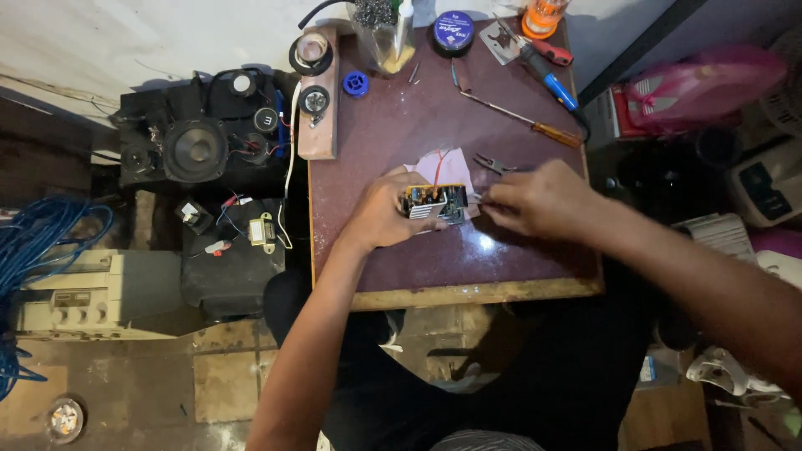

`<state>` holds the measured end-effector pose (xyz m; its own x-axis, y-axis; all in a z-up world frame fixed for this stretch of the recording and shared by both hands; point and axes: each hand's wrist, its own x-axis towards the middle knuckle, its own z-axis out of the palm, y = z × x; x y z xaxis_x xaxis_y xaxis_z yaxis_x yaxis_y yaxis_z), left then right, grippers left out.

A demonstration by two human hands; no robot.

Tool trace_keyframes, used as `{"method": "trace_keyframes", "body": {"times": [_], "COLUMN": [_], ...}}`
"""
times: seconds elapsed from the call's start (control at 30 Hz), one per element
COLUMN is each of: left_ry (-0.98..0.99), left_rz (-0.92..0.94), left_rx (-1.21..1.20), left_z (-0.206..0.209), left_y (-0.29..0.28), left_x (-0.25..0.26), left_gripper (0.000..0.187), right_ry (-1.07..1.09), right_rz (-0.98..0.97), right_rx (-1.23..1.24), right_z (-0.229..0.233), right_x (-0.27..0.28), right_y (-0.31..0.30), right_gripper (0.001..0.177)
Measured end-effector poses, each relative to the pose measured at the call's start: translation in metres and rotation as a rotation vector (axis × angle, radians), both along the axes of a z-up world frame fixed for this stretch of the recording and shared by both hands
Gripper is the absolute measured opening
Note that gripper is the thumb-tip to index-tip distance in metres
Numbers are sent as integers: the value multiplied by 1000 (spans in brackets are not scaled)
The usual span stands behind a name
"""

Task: The person uses a screwdriver to loosen screws on a small electronic device, then uses pliers to manipulate wires and components. They turn the device over to inspect the circuit board and continue adjusting internal parts.

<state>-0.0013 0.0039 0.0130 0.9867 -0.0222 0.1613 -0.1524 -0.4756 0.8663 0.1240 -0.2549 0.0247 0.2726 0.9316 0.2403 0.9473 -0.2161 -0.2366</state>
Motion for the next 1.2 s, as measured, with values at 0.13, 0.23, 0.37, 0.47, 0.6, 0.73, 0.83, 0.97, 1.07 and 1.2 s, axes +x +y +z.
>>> {"method": "trace_keyframes", "body": {"times": [0.13, 0.23, 0.37, 0.47, 0.6, 0.73, 0.83, 0.97, 1.07, 1.2], "left_ry": [10, 7, 14, 11, 11, 23, 54, 74, 62, 49], "left_rz": [13, 13, 30, 37, 43, 58, 64, 73, 78, 76], "left_rx": [-17, -36, -67, -58, -31, -61, -61, -43, -53, -33], "left_z": [7, 8, 4, 4, 4, 6, 10, 4, 4, 12], "left_y": [-1, -2, -3, -3, 0, -3, -3, -4, -4, -1], "left_x": [-1, -1, 0, -1, 0, 1, -1, 1, 2, -2], "left_gripper": [42, 41, 39, 40, 39, 38, 36, 38, 38, 37], "right_ry": [32, -36, 9, -39, -77, -103, -143, -31, 136, 256], "right_rz": [-175, -296, -351, -370, -366, -365, -338, -352, -371, -335], "right_rx": [31, 34, 26, -5, -41, -95, -185, -409, -536, -470], "right_z": [-1, -4, -5, -7, 0, 13, 20, 46, 69, 35], "right_x": [-24, -32, -39, -42, -46, -49, -43, -32, -19, 18], "right_y": [-8, -8, -2, -1, 3, 11, 20, 43, 60, 62], "right_gripper": [19, 24, 22, 24, 23, 24, 23, 30, 31, 30]}}
